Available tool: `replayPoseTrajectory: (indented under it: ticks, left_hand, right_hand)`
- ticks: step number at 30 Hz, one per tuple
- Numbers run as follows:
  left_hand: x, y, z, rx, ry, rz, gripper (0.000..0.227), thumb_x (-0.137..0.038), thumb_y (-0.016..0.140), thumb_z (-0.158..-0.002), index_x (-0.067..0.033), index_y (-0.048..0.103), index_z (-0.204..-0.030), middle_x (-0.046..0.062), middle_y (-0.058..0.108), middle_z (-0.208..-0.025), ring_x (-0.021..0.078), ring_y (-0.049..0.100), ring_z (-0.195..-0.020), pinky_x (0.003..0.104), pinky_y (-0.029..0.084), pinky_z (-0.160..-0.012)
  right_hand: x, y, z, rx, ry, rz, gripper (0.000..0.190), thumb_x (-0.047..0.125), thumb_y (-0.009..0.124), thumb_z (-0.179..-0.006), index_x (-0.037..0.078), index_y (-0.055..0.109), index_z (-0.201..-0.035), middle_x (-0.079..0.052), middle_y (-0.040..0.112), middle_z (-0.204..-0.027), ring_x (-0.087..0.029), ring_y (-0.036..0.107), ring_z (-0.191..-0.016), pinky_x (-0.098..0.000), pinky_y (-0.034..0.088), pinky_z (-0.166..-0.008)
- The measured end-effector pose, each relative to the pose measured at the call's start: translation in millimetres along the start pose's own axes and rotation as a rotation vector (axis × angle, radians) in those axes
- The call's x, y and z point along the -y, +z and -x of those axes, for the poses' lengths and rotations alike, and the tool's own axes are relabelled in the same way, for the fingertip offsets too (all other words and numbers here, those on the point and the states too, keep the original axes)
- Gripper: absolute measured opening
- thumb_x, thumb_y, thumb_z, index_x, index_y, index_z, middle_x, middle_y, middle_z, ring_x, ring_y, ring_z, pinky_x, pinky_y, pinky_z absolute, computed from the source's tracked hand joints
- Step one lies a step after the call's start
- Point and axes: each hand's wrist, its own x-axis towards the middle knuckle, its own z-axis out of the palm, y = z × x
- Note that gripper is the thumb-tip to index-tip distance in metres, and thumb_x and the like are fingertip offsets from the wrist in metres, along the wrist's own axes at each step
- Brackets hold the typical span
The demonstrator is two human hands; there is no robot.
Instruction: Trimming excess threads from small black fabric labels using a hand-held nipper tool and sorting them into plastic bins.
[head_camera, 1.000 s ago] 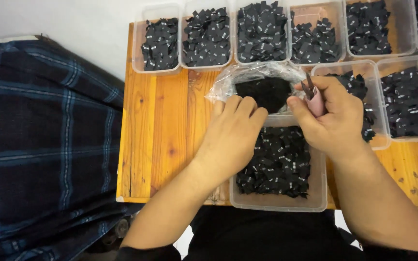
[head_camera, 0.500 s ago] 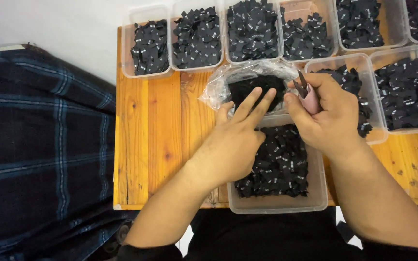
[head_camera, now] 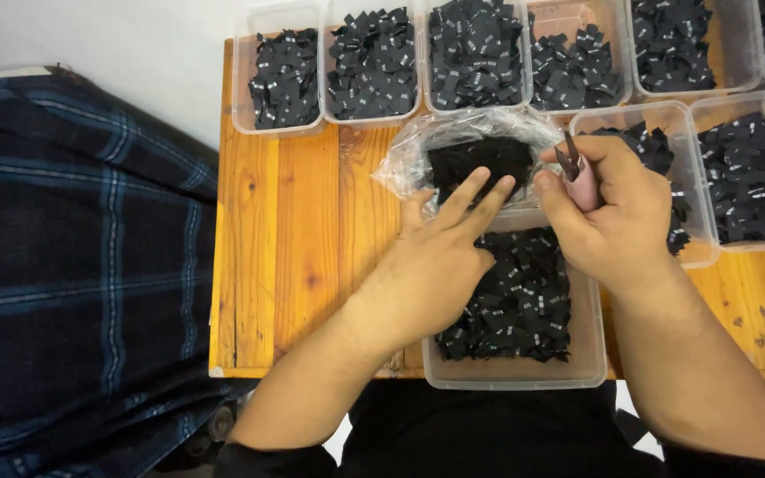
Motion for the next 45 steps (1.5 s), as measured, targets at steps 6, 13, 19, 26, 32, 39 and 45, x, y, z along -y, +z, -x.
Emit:
replayPoseTrajectory:
  ticks: [6,13,19,26,32,39,45]
  left_hand:
    - [-2.5,-3.1,6.2,-0.047,-0.008,0.085,0.019,-0.004,0.063,-0.082,-0.0126,0.069,-0.066,0.018,0.021,-0.168,0.0328,0.014,-0.157,0.07,0.024,-0.114]
    - [-7.1,5.8,9.1,-0.066,0.018,-0.184,0.022,-0.017,0.068,-0.083,-0.0187,0.073,-0.062,0.018,0.029,-0.166,0.0339,0.017,-0.156,0.072,0.033,-0.111]
    - [-0.2,6.6,7.1,-0.031,0.018,0.103,0.029,-0.011,0.064,-0.088,-0.0102,0.07,-0.06,0.02,0.027,-0.166,0.036,0.013,-0.157,0.075,0.022,-0.112]
    - [13.5,6.6,15.5,-0.515,0.012,0.805,0.004,-0.018,0.074,-0.094,-0.0148,0.073,-0.097,0.006,0.066,-0.137,0.0324,0.056,-0.135,0.053,0.041,-0.116]
    - [6.8,14.3,8.9,-0.513,-0.192,1.43,0.007,-0.013,0.07,-0.097,-0.0069,0.073,-0.096,0.005,0.075,-0.085,0.0089,0.069,-0.076,0.022,0.057,-0.072]
    - [3.9,22.8,5.9,-0.547,-0.209,1.533,0.008,-0.012,0.071,-0.096,-0.0052,0.073,-0.099,0.008,0.078,-0.094,0.0107,0.072,-0.084,0.024,0.063,-0.08]
    - [-0.5,24.7,3.6,-0.567,-0.197,1.433,0.041,-0.005,0.082,-0.085,-0.0104,0.069,-0.123,0.003,0.073,-0.103,0.0089,0.07,-0.089,0.022,0.052,-0.077]
  right_hand:
    - [-0.5,-4.2,0.4,0.007,0.018,0.024,0.016,0.014,0.073,-0.106,0.007,0.069,-0.121,-0.003,0.072,-0.105,-0.016,0.067,-0.092,-0.0304,0.051,-0.088]
    - [2.9,-3.6,-0.3,0.019,-0.002,-0.017,0.016,0.008,0.071,-0.105,0.004,0.069,-0.12,-0.006,0.073,-0.105,-0.018,0.068,-0.094,-0.0305,0.052,-0.09]
    - [2.7,-4.3,1.1,0.027,0.021,0.01,0.017,0.011,0.072,-0.103,0.006,0.069,-0.119,-0.005,0.074,-0.106,-0.017,0.068,-0.093,-0.0302,0.051,-0.089]
    - [-2.1,-21.8,-4.4,0.223,0.043,-0.215,0.017,0.008,0.071,-0.097,0.005,0.07,-0.114,0.0,0.068,-0.09,-0.007,0.054,-0.07,-0.0227,0.047,-0.072]
    - [-6.9,-26.6,-5.4,0.475,-0.079,-0.42,0.029,0.031,0.067,-0.091,0.012,0.071,-0.113,0.011,0.037,-0.061,-0.006,0.043,-0.057,-0.0215,0.043,-0.062]
    - [-4.5,-21.0,-4.4,0.355,-0.05,-0.289,0.009,0.022,0.072,-0.091,0.013,0.069,-0.088,0.008,0.056,-0.062,-0.007,0.047,-0.056,-0.0228,0.041,-0.058]
    - [-4.3,-19.6,-4.1,0.356,-0.032,-0.27,0.008,0.021,0.071,-0.092,0.014,0.069,-0.088,0.008,0.054,-0.062,-0.007,0.048,-0.057,-0.023,0.041,-0.06]
